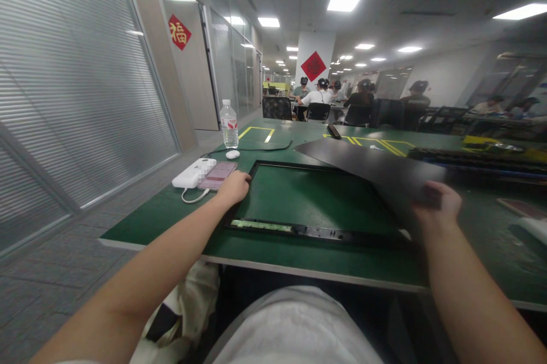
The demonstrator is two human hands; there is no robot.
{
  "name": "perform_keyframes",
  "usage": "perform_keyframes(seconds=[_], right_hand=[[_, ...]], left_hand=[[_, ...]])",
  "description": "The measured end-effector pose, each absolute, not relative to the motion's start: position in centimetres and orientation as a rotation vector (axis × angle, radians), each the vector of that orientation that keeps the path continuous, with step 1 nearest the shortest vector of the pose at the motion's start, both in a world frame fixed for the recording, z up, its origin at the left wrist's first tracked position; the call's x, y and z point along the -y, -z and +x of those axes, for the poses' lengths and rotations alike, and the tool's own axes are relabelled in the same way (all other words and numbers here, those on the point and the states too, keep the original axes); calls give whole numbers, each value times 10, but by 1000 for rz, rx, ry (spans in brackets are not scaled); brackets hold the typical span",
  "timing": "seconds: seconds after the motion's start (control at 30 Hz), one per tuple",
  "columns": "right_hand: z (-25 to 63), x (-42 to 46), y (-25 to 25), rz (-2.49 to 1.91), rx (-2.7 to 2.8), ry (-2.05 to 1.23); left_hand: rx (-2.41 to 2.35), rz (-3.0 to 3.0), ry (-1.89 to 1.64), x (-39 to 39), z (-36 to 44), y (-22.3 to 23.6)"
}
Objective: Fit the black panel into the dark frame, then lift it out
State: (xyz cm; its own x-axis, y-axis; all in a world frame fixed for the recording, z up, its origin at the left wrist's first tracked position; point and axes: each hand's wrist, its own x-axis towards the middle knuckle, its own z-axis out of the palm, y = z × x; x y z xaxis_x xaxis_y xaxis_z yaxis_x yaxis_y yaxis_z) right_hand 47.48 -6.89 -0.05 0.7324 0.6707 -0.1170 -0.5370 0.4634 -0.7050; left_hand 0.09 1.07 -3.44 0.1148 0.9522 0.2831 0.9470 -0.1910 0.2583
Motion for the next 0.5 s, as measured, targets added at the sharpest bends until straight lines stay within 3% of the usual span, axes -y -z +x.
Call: perform_keyframes(seconds=[0.3, 0.5], right_hand=[[470, 76, -4, -918, 214, -740], [477, 75, 1, -931, 236, -711]], left_hand=[[-1875, 2220, -974, -10, -4, 28], [-1419, 1549, -1195, -6, 3, 21]])
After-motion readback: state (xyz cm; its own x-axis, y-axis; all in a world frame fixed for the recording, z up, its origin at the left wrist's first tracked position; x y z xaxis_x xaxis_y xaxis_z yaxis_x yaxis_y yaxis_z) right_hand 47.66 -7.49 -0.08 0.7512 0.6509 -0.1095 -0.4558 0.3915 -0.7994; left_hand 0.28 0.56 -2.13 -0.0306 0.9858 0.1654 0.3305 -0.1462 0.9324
